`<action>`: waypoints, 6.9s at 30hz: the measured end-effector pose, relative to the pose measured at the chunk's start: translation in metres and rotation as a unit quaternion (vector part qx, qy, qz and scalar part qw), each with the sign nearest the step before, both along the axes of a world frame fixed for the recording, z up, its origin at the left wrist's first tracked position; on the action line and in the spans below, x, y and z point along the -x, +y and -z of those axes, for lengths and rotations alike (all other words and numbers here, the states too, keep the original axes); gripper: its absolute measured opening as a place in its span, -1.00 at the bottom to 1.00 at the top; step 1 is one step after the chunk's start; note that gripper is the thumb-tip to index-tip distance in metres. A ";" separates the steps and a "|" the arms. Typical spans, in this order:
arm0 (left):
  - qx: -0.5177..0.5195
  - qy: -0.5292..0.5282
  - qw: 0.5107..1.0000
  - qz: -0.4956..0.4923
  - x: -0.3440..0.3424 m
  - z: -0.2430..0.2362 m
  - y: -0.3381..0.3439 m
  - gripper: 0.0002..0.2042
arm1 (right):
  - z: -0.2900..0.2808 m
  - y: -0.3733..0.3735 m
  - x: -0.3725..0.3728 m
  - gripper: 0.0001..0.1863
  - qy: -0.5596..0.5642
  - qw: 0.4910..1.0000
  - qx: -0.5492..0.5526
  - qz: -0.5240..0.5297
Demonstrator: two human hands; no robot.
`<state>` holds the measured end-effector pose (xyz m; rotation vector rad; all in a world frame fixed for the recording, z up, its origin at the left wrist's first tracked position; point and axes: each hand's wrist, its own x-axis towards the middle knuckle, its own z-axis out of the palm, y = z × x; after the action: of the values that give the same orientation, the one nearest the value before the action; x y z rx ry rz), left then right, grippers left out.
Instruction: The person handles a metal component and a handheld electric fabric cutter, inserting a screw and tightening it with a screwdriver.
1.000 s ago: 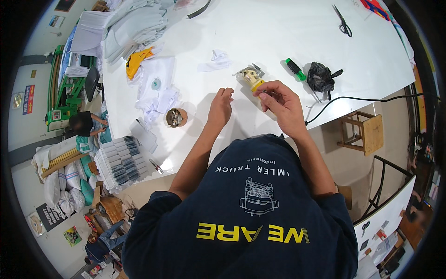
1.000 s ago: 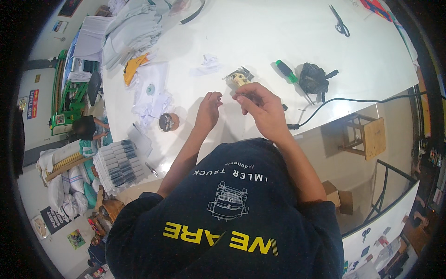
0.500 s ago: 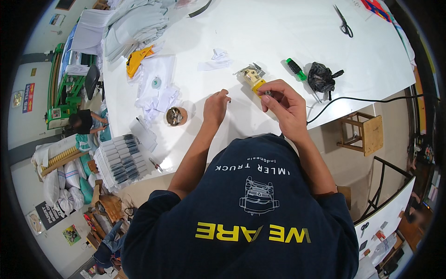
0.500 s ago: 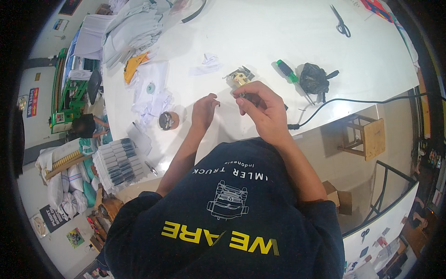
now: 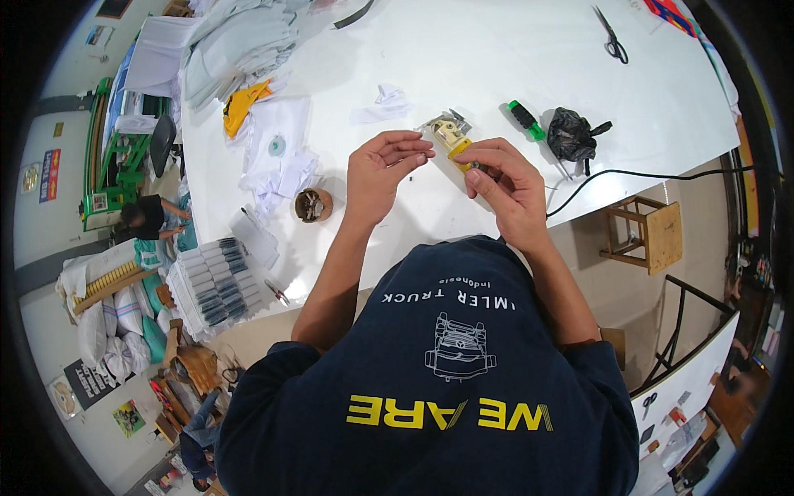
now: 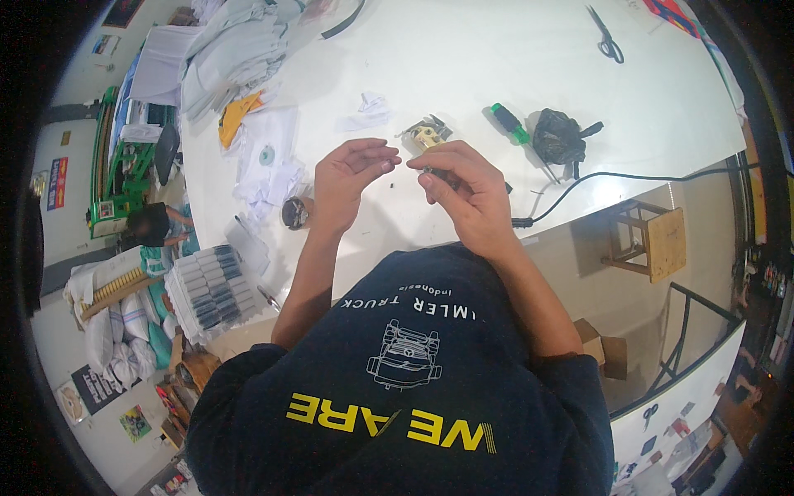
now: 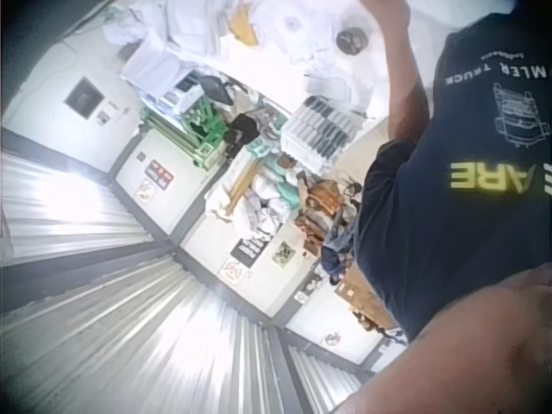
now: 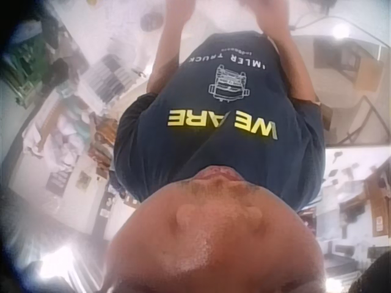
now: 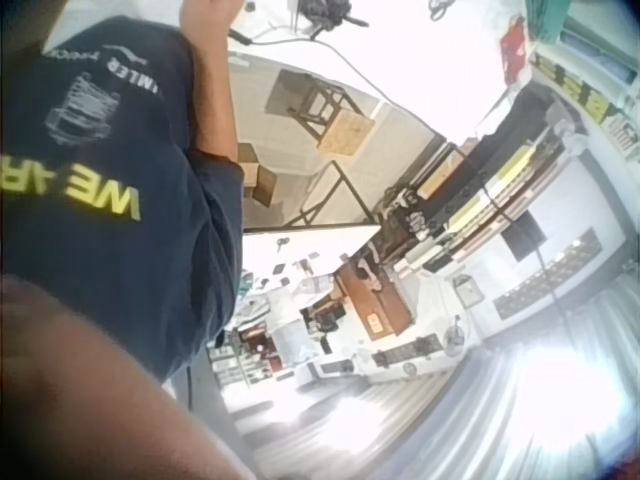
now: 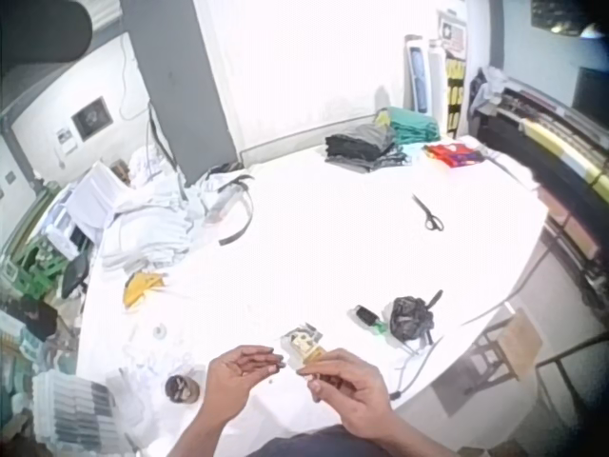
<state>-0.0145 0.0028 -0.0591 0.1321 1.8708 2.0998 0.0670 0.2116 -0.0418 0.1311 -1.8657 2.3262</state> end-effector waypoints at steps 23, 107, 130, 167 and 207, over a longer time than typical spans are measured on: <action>0.510 0.270 0.808 0.121 -0.001 0.132 -0.038 -0.87 | 0.014 -0.001 0.004 -0.79 -0.052 0.998 -0.033 0.019; 0.471 0.218 0.851 0.083 0.003 0.143 -0.061 -0.89 | -0.007 -0.006 -0.002 -0.78 -0.066 0.992 -0.053 0.096; 0.120 0.324 0.936 0.064 -0.020 -0.056 0.019 -0.84 | -0.010 -0.012 -0.003 -0.82 -0.026 0.987 -0.122 0.100; -0.056 0.074 0.994 0.060 -0.033 -0.037 0.023 -0.81 | -0.019 -0.008 -0.008 -0.65 -0.049 0.999 -0.022 0.005; 0.152 0.198 0.955 0.161 -0.029 -0.072 0.023 -0.74 | -0.020 0.030 -0.029 -0.80 -0.101 0.980 0.167 -0.035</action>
<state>0.0147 0.0255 0.0128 0.7771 2.1893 1.6300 0.0964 0.2420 -0.0214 -0.0842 -1.5367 2.7526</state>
